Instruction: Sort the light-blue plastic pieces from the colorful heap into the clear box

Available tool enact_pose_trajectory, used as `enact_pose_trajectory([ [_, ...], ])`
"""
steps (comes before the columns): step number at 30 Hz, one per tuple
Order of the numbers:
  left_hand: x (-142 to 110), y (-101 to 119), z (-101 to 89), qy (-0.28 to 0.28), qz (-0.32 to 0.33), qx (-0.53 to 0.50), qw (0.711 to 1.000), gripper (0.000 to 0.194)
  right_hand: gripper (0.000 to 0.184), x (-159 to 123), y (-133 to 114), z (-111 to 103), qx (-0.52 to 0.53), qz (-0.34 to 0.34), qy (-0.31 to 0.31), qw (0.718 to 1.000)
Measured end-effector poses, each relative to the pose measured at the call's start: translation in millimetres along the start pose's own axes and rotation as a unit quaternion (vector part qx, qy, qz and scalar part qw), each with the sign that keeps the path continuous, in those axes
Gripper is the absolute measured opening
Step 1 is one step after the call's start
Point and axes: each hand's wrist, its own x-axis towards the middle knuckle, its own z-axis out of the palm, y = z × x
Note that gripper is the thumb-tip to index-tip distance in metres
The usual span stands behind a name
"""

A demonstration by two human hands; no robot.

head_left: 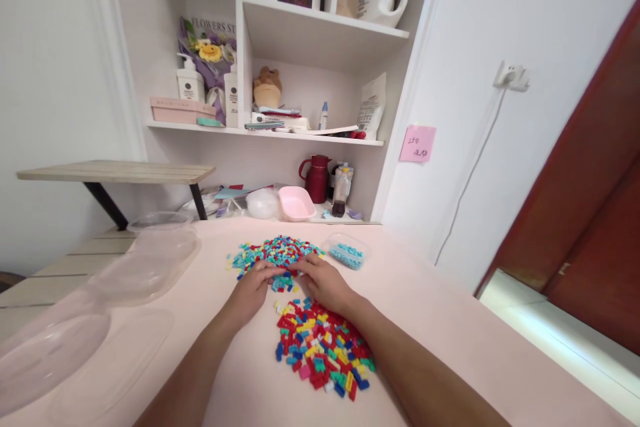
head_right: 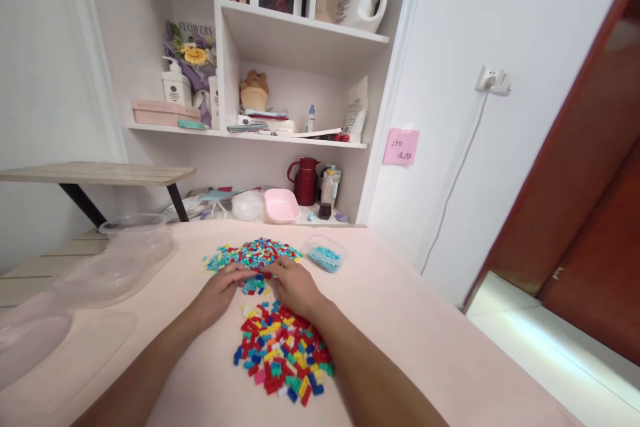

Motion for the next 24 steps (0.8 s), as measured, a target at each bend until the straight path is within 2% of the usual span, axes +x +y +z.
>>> enact_pose_trajectory([
  [5,1,-3,-1.6,0.027,-0.019,-0.014,0.999,0.047,0.026,-1,-7,-3,0.003,-0.006,-0.048,0.999],
  [12,1,-10,0.7,0.048,-0.034,0.016,0.998,0.044,0.025,-1,-1,-10,-0.008,0.059,-0.042,0.997],
  [16,0,-9,0.8,0.035,-0.034,0.036,0.998,0.044,0.029,-2,2,-17,0.029,0.080,-0.015,0.996],
  [24,-3,1,-0.6,-0.018,-0.013,0.057,0.998,0.044,0.024,1,0,-15,-0.020,0.117,-0.042,0.992],
])
